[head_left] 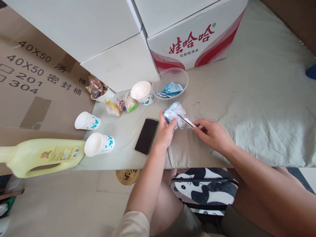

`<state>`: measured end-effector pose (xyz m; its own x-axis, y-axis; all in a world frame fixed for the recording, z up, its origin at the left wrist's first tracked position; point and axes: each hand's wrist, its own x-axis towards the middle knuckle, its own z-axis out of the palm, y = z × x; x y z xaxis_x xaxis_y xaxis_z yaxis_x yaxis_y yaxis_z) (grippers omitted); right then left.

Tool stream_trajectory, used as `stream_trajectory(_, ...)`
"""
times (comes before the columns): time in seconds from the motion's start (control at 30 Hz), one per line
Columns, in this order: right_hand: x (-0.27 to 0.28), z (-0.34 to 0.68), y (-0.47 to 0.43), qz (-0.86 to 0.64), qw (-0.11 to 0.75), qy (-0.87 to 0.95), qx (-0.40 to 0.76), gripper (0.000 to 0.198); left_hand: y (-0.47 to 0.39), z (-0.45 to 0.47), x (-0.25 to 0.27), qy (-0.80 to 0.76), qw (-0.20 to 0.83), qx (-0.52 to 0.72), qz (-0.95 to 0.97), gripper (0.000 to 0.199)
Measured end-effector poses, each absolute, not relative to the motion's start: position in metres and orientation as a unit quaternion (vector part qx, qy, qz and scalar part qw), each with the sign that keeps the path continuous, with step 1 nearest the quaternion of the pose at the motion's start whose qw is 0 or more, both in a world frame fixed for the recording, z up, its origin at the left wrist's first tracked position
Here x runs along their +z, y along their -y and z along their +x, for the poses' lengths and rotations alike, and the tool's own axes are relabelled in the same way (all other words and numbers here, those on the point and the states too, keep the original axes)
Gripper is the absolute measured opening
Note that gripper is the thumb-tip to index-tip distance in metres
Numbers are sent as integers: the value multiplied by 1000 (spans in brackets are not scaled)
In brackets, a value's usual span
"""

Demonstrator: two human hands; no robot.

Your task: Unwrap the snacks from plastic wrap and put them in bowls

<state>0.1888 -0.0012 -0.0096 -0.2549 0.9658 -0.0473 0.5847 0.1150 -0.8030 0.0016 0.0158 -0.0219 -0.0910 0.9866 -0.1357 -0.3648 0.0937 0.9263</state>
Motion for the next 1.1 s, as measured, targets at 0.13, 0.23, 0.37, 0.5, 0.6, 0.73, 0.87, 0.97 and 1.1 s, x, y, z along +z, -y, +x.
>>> stream_trajectory(0.13,-10,185,2,-532,258,708,387,28,-19,-2,-18,-476,552,607,317,53)
stream_trajectory(0.23,-10,186,1,-509,256,724,389,27,-23,-9,-14,-466,532,638,305,51)
stream_trajectory(0.37,-10,199,-5,-530,298,723,328,28,-26,-18,-7,-469,537,646,272,51)
stream_trajectory(0.5,-20,213,-14,-615,301,700,200,25,-23,-14,-3,-475,567,617,270,49)
stream_trajectory(0.6,-30,215,-18,-623,272,723,126,25,-17,-4,-6,-466,584,597,291,46)
stream_trajectory(0.73,-32,208,-17,-618,267,737,62,26,-10,7,-15,-478,586,553,350,42)
stream_trajectory(0.87,-28,200,-14,-578,289,758,83,25,-9,4,-19,-502,530,524,439,32)
stream_trajectory(0.97,-29,198,-13,-563,296,765,99,25,-10,-7,-20,-501,493,529,475,31)
stream_trajectory(1.1,-32,195,-13,-539,304,777,117,25,-6,-18,-23,-518,470,445,560,50)
